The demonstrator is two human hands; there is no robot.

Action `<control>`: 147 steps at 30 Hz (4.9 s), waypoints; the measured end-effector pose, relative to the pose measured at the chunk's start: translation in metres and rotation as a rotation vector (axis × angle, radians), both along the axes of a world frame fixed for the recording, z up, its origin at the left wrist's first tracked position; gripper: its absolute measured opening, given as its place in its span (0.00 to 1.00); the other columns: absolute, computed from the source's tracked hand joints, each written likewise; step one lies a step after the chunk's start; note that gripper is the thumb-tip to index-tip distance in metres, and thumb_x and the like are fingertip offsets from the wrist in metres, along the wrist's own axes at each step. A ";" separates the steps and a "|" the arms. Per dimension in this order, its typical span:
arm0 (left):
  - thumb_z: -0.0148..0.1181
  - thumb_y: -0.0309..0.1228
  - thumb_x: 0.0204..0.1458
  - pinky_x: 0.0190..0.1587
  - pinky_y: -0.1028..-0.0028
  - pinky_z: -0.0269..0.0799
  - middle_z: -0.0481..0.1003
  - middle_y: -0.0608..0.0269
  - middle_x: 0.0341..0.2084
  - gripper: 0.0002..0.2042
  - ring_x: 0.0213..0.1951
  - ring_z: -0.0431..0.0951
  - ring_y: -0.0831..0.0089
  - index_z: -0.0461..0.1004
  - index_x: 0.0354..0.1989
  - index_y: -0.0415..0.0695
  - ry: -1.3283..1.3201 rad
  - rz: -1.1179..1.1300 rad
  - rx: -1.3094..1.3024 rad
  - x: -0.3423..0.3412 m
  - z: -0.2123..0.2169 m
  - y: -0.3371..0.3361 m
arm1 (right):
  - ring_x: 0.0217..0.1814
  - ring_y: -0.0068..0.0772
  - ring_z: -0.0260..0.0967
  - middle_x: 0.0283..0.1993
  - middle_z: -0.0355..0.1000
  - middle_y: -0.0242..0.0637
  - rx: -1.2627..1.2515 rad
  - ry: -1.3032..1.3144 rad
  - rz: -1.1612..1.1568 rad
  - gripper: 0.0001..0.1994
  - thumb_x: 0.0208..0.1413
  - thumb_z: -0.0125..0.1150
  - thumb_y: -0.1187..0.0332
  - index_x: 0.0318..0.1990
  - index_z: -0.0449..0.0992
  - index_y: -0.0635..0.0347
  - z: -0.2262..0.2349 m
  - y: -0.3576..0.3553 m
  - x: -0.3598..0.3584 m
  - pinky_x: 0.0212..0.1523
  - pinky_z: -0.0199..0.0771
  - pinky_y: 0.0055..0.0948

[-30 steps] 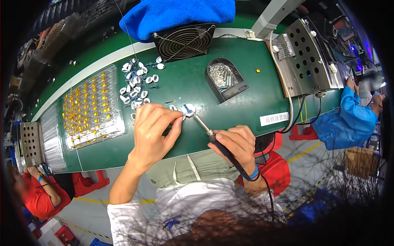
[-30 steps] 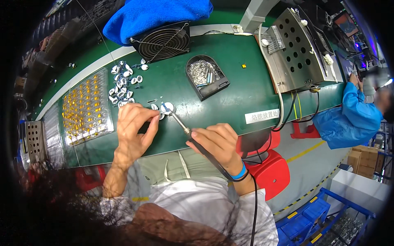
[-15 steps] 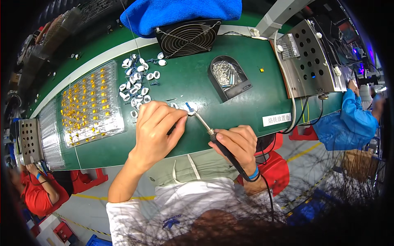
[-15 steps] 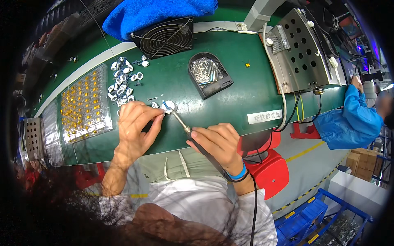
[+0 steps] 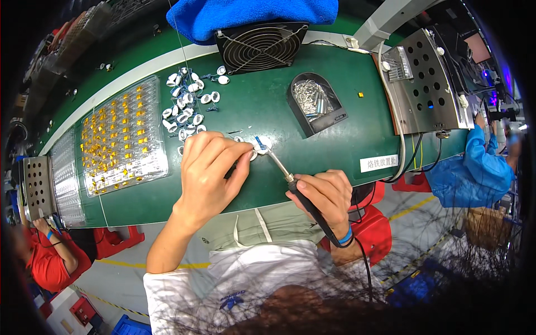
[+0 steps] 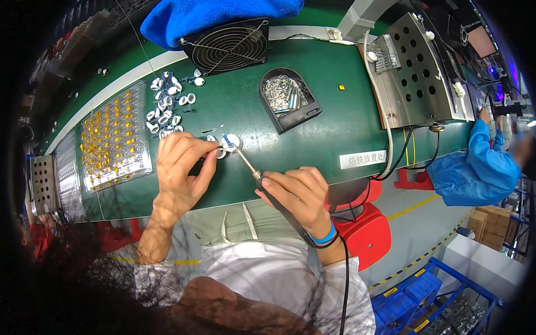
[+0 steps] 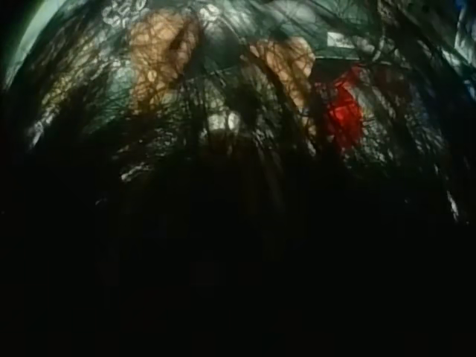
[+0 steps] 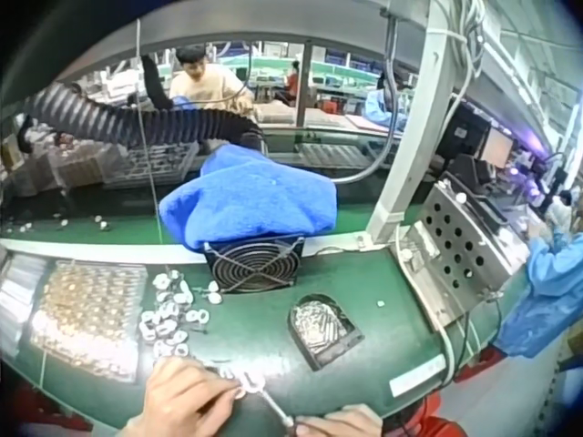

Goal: Soldering electronic components onto small circular PCBs at a factory production line.

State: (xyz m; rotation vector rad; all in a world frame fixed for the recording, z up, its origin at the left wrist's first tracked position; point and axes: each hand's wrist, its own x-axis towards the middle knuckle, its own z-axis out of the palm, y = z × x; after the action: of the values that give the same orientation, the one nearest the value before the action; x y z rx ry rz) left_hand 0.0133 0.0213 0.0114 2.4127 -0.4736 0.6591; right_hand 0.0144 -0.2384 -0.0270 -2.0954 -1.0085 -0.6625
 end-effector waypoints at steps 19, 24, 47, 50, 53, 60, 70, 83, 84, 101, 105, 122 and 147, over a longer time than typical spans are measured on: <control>0.69 0.15 0.51 0.47 0.66 0.78 0.84 0.55 0.39 0.11 0.44 0.83 0.58 0.83 0.42 0.39 0.017 0.448 0.136 -0.047 0.043 0.147 | 0.33 0.46 0.78 0.41 0.82 0.49 0.187 0.061 0.050 0.25 0.42 0.82 0.78 0.50 0.79 0.67 0.001 -0.004 -0.006 0.33 0.76 0.35; 0.69 0.16 0.53 0.47 0.65 0.79 0.84 0.55 0.39 0.10 0.43 0.83 0.57 0.83 0.43 0.40 0.138 0.428 0.216 -0.052 0.053 0.174 | 0.33 0.47 0.78 0.41 0.81 0.52 0.249 0.054 0.061 0.26 0.43 0.80 0.80 0.52 0.78 0.69 0.001 0.004 -0.003 0.33 0.77 0.36; 0.66 0.15 0.53 0.47 0.68 0.79 0.82 0.56 0.37 0.13 0.43 0.83 0.63 0.82 0.47 0.39 0.206 0.305 0.205 -0.059 0.043 0.220 | 0.33 0.45 0.76 0.41 0.79 0.48 0.257 0.077 0.033 0.25 0.49 0.79 0.75 0.55 0.77 0.67 -0.006 0.007 -0.004 0.34 0.77 0.36; 0.64 0.15 0.57 0.50 0.72 0.79 0.82 0.57 0.41 0.13 0.45 0.84 0.68 0.80 0.50 0.36 0.216 0.331 -0.161 -0.054 0.032 0.219 | 0.31 0.43 0.77 0.40 0.81 0.47 0.265 0.069 0.020 0.26 0.45 0.82 0.75 0.53 0.78 0.66 -0.003 0.007 -0.002 0.31 0.75 0.35; 0.61 0.17 0.63 0.52 0.74 0.80 0.81 0.56 0.46 0.12 0.46 0.84 0.70 0.76 0.55 0.32 0.214 0.282 -0.458 -0.036 0.028 0.211 | 0.31 0.44 0.77 0.39 0.81 0.47 0.245 0.073 0.025 0.26 0.44 0.82 0.75 0.53 0.78 0.66 -0.001 0.008 -0.001 0.31 0.75 0.35; 0.65 0.17 0.60 0.54 0.76 0.79 0.83 0.56 0.46 0.13 0.47 0.84 0.73 0.79 0.53 0.31 0.265 0.347 -0.353 -0.017 0.024 0.196 | 0.35 0.52 0.77 0.41 0.78 0.49 0.201 0.081 0.032 0.25 0.53 0.77 0.73 0.57 0.73 0.66 -0.007 0.002 -0.002 0.39 0.79 0.45; 0.65 0.13 0.57 0.53 0.71 0.79 0.82 0.53 0.45 0.09 0.48 0.83 0.67 0.83 0.45 0.33 0.173 0.005 -0.504 -0.008 0.038 0.134 | 0.30 0.44 0.78 0.38 0.82 0.47 0.247 0.006 -0.019 0.24 0.43 0.83 0.74 0.49 0.80 0.68 0.006 0.006 0.000 0.30 0.76 0.35; 0.62 0.16 0.60 0.51 0.69 0.79 0.84 0.52 0.43 0.07 0.47 0.84 0.62 0.83 0.43 0.34 0.427 -0.361 -0.343 0.044 0.027 0.025 | 0.39 0.50 0.82 0.38 0.80 0.45 0.226 0.085 -0.018 0.22 0.45 0.82 0.72 0.46 0.78 0.65 0.001 0.003 -0.009 0.42 0.84 0.39; 0.62 0.16 0.60 0.51 0.69 0.79 0.84 0.52 0.43 0.07 0.47 0.84 0.62 0.83 0.43 0.34 0.434 -0.363 -0.352 0.044 0.021 0.024 | 0.42 0.51 0.83 0.38 0.81 0.43 0.218 0.103 -0.027 0.22 0.42 0.83 0.73 0.45 0.78 0.64 0.005 0.004 -0.009 0.46 0.86 0.41; 0.64 0.16 0.59 0.49 0.70 0.80 0.84 0.52 0.43 0.06 0.45 0.85 0.64 0.83 0.43 0.35 0.468 -0.343 -0.411 0.039 0.004 0.018 | 0.39 0.43 0.83 0.38 0.83 0.43 0.130 0.052 0.020 0.22 0.46 0.84 0.69 0.47 0.80 0.64 -0.001 0.009 -0.004 0.45 0.88 0.41; 0.64 0.16 0.58 0.49 0.70 0.81 0.84 0.53 0.43 0.07 0.44 0.85 0.63 0.83 0.43 0.35 0.453 -0.343 -0.394 0.038 0.007 0.017 | 0.38 0.43 0.83 0.38 0.83 0.43 0.114 0.047 0.018 0.22 0.45 0.84 0.70 0.48 0.80 0.65 -0.001 0.008 -0.004 0.45 0.88 0.41; 0.68 0.19 0.57 0.47 0.70 0.80 0.84 0.55 0.41 0.07 0.43 0.84 0.66 0.83 0.43 0.36 0.437 -0.325 -0.404 0.035 0.001 0.014 | 0.35 0.49 0.84 0.35 0.81 0.47 0.192 0.113 0.031 0.24 0.46 0.83 0.72 0.49 0.78 0.68 0.004 -0.003 -0.003 0.37 0.86 0.39; 0.68 0.17 0.58 0.56 0.72 0.79 0.85 0.53 0.48 0.21 0.51 0.85 0.70 0.74 0.60 0.35 0.499 -0.293 -0.435 0.030 0.002 0.011 | 0.35 0.42 0.84 0.37 0.83 0.45 0.120 0.095 0.090 0.23 0.44 0.84 0.71 0.48 0.80 0.65 0.004 0.001 0.005 0.36 0.85 0.34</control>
State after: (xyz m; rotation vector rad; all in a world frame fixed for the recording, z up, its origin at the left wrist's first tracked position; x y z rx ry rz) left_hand 0.0434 0.0321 0.0130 1.9437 -0.4071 0.0145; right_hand 0.0193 -0.2379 -0.0234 -1.9474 -0.9795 -0.5595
